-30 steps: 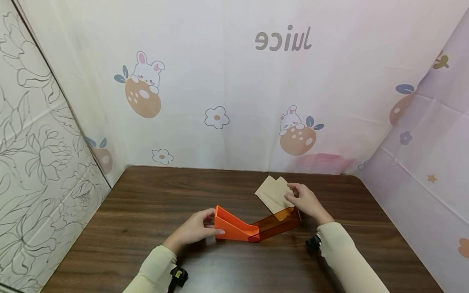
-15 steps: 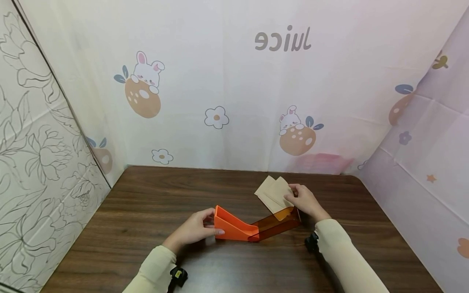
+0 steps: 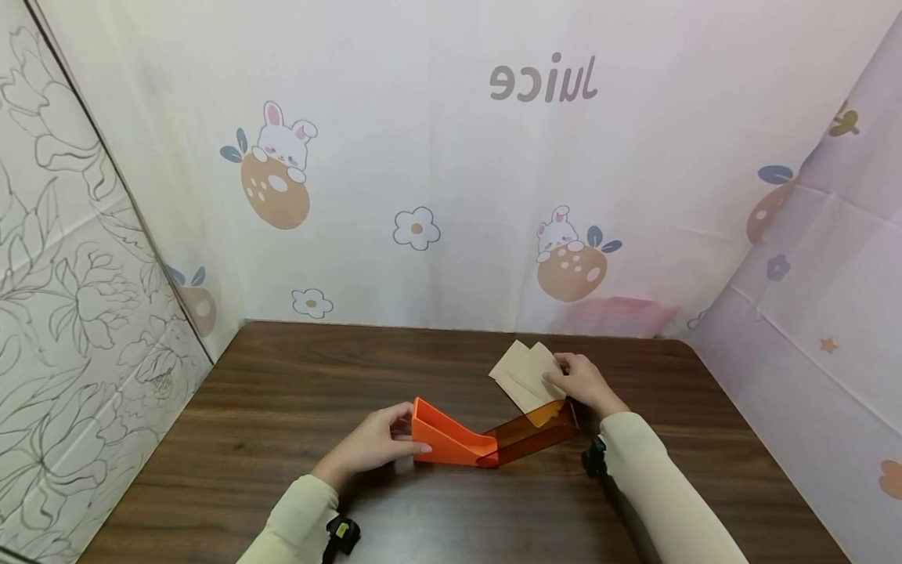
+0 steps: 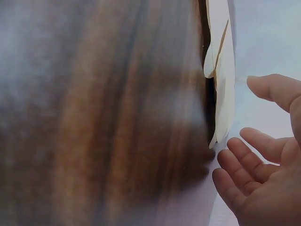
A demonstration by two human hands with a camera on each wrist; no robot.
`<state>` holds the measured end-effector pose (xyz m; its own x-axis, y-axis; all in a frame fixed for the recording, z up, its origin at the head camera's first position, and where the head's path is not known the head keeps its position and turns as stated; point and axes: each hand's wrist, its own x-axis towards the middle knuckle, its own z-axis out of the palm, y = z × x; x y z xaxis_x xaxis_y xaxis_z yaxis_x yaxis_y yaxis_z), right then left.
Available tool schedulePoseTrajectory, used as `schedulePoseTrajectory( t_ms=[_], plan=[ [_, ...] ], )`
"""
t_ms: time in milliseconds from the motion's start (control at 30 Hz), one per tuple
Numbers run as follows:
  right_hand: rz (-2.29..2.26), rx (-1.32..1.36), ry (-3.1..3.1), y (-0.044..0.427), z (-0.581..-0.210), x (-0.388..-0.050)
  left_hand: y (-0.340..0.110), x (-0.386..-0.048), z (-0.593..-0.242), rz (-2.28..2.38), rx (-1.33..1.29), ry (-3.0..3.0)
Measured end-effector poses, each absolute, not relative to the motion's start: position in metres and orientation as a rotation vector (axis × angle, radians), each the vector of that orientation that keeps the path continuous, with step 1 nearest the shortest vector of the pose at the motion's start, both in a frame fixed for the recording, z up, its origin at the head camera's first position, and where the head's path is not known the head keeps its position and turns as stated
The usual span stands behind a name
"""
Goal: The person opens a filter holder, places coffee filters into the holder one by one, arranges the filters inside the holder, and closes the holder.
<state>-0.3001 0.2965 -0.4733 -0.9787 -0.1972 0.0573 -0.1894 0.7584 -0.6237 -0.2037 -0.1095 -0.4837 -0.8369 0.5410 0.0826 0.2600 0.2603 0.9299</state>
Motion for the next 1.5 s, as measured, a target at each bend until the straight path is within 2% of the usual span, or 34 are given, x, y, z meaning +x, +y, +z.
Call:
schedulePoseTrajectory(
  t_ms=[633,1500],
  plan=[
    [-0.836,-0.126,2.766,0.301,-0.457,-0.327,-0.108,-0.203,-0.482,1.627,0.708,2.25],
    [-0.749,0.017,2.634,0.293,-0.445,-0.332,-0.11,-0.203,-0.481,1.601,0.72,2.261]
  ],
)
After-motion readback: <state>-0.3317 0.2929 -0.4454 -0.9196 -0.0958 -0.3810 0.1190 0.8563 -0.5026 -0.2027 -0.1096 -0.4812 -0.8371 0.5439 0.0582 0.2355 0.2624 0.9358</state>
